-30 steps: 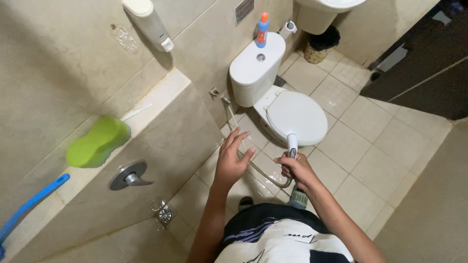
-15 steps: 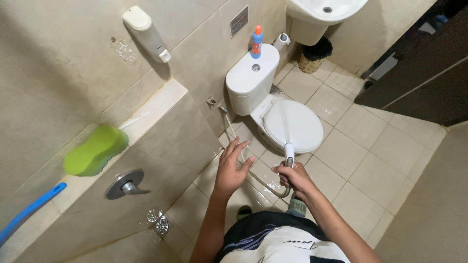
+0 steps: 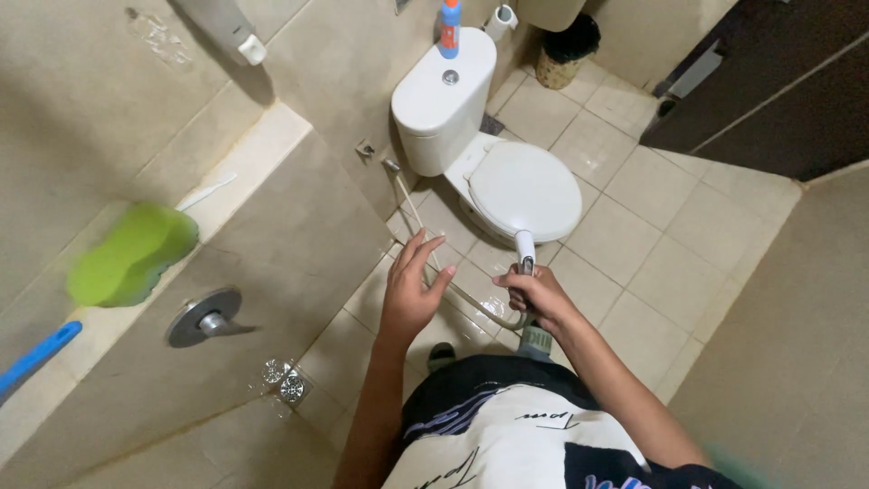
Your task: The person uses a handheld bidet sprayer to rinse the tiled floor and the toilet bowl in a bathroom. They direct the water stream across the floor tiles and into the toilet, moving the sprayer around to cover different areas.
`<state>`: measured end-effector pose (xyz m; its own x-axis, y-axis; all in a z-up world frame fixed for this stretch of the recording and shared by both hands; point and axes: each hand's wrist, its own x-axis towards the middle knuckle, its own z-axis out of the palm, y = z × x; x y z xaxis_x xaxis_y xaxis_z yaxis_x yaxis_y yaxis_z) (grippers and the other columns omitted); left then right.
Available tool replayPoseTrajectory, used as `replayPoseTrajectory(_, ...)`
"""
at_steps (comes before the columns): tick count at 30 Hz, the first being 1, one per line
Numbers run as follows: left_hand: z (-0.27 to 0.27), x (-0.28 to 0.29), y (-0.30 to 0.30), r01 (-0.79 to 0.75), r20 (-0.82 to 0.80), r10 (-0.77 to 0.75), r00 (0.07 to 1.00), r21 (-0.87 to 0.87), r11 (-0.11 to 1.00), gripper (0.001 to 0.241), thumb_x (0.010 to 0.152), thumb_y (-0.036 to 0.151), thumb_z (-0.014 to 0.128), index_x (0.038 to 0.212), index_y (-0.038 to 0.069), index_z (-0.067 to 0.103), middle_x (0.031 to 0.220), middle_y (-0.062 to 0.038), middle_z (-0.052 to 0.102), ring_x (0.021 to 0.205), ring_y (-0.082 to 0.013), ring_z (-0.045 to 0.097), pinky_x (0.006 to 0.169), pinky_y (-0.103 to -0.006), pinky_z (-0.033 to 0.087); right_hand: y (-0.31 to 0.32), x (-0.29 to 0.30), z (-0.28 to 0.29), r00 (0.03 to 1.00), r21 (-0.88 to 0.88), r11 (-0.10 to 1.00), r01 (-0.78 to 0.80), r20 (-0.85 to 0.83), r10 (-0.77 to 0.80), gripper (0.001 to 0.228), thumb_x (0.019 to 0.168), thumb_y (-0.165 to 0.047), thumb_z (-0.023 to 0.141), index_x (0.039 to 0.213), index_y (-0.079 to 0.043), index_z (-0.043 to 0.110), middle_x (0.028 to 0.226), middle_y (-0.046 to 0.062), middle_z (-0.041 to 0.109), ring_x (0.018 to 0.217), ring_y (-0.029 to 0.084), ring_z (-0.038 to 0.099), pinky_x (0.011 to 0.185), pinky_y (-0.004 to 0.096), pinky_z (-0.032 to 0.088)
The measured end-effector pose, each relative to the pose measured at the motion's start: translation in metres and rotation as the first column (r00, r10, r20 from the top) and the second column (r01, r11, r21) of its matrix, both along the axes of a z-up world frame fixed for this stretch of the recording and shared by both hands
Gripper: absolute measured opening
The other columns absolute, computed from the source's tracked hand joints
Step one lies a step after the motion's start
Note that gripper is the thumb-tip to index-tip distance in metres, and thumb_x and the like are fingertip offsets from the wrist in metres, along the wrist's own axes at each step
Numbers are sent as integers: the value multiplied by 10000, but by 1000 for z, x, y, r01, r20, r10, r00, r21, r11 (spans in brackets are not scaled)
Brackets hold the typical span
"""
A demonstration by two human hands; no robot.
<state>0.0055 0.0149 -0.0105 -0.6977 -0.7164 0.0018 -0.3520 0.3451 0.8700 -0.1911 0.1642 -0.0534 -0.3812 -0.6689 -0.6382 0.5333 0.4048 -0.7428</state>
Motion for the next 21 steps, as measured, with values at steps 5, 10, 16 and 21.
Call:
replayPoseTrajectory(5, 5, 2, 13, -5, 0, 5, 1000, 31, 1000, 503, 936, 348, 700, 1380, 123, 623, 1573, -200, 468, 1447, -400, 452, 1185, -510, 339, 8, 5, 3, 1000, 2, 1000, -14, 2, 14, 298, 786, -73, 794, 693, -114, 514, 555, -37, 451, 437, 95, 395, 444, 268, 315)
replayPoseTrajectory(10, 9, 1, 11, 2, 3, -2, 1000, 18, 1000, 497, 942, 343, 703, 1376, 116, 623, 1578, -210, 455, 1439, -404, 440, 1175, -521, 306, 4, 6, 11, 999, 11, 999, -33, 12, 33, 312, 794, -77, 798, 701, -121, 503, 567, -44, 445, 448, 87, 385, 449, 260, 287)
replayPoseTrajectory(16, 0, 25, 9, -79, 2, 79, 997, 27, 996, 496, 935, 321, 706, 1378, 109, 630, 1555, -213, 482, 1441, -398, 447, 1188, -515, 319, -8, 10, 9, 999, 1, 999, -46, 25, 46, 294, 787, -79, 788, 696, -130, 513, 551, -45, 432, 439, 94, 386, 449, 272, 294)
replayPoseTrajectory(21, -8, 52, 4, -149, -59, 151, 987, 37, 988, 491, 918, 292, 728, 1360, 99, 639, 1542, -211, 509, 1435, -384, 484, 1180, -459, 378, -24, 17, 7, 996, -26, 996, -81, -25, 81, 392, 803, -104, 787, 623, -141, 442, 521, -40, 390, 421, 107, 358, 437, 288, 288)
